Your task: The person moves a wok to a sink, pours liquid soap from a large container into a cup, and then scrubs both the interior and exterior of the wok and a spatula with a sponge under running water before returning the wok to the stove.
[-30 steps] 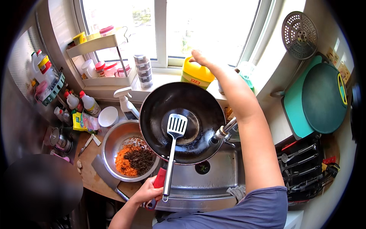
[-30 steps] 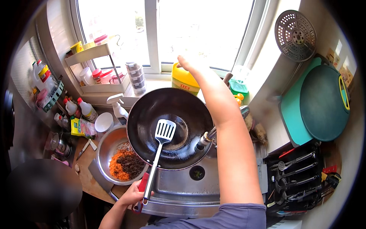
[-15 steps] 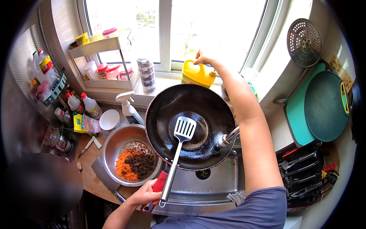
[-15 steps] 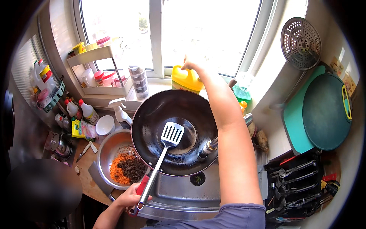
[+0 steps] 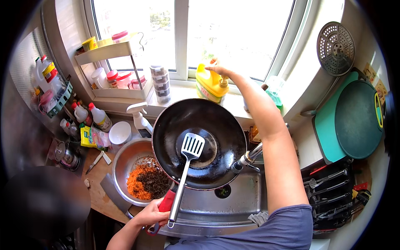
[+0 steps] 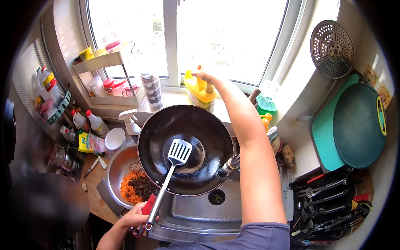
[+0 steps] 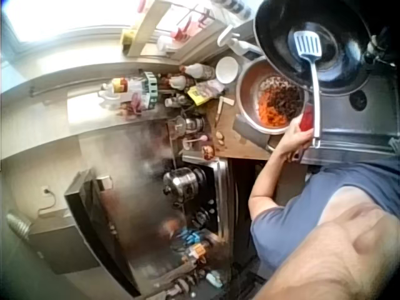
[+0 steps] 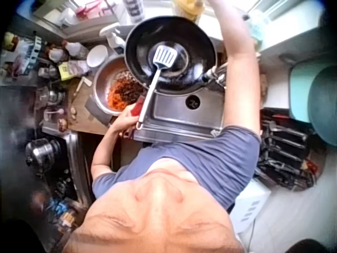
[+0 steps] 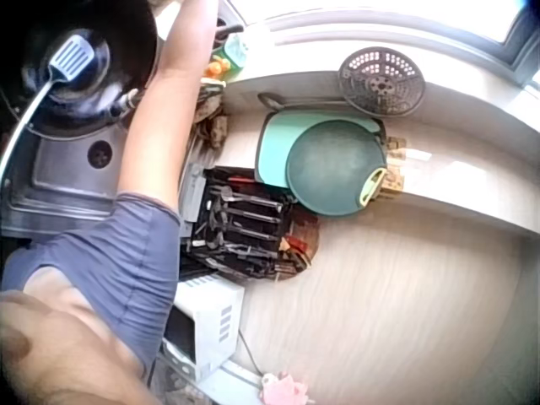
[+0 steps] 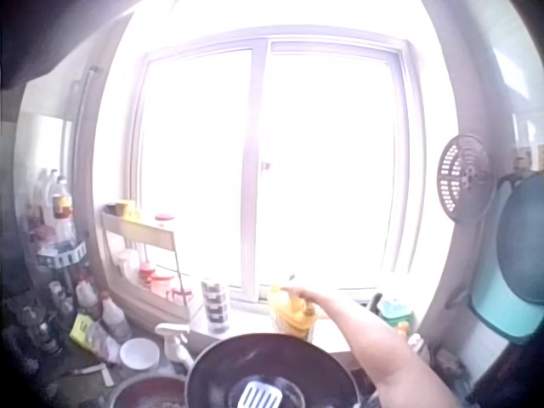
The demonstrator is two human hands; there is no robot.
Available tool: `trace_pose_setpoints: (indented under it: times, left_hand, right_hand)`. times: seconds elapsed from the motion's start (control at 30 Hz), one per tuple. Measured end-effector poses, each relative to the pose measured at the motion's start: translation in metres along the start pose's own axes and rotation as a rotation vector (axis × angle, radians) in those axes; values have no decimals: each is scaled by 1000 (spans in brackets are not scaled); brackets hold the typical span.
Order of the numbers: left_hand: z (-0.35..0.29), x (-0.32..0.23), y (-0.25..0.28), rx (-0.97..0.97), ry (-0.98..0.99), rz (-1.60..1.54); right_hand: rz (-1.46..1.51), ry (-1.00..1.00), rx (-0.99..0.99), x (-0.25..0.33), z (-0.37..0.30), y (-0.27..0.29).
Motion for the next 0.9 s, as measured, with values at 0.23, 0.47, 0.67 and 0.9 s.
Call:
trace_pose_setpoints:
  times: [0.23, 0.47, 0.67, 0.9]
  left_hand:
    - [-8, -6, 10, -97, 11, 16]
    - [-16, -5, 30, -162, -44, -34]
    - [-18, -35, 22, -94, -151, -72]
    - [-8, -63, 8, -24, -194, -90]
  right_hand:
    - [-96, -35, 49, 15, -5, 0]
    - [-112, -19, -4, 17, -8, -6]
    - [-103, -8, -35, 17, 5, -11]
    - [-123, 19, -95, 0, 27, -21]
Point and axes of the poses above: each hand's wrist, its own z-axis towards the middle knuckle, its own y-axis out of the back of the hand, x = y × z, the point moved 4 cm from there along z, towards the middle knuckle, and after that the axes turned 2 degrees about z, right-handed, at the moved point
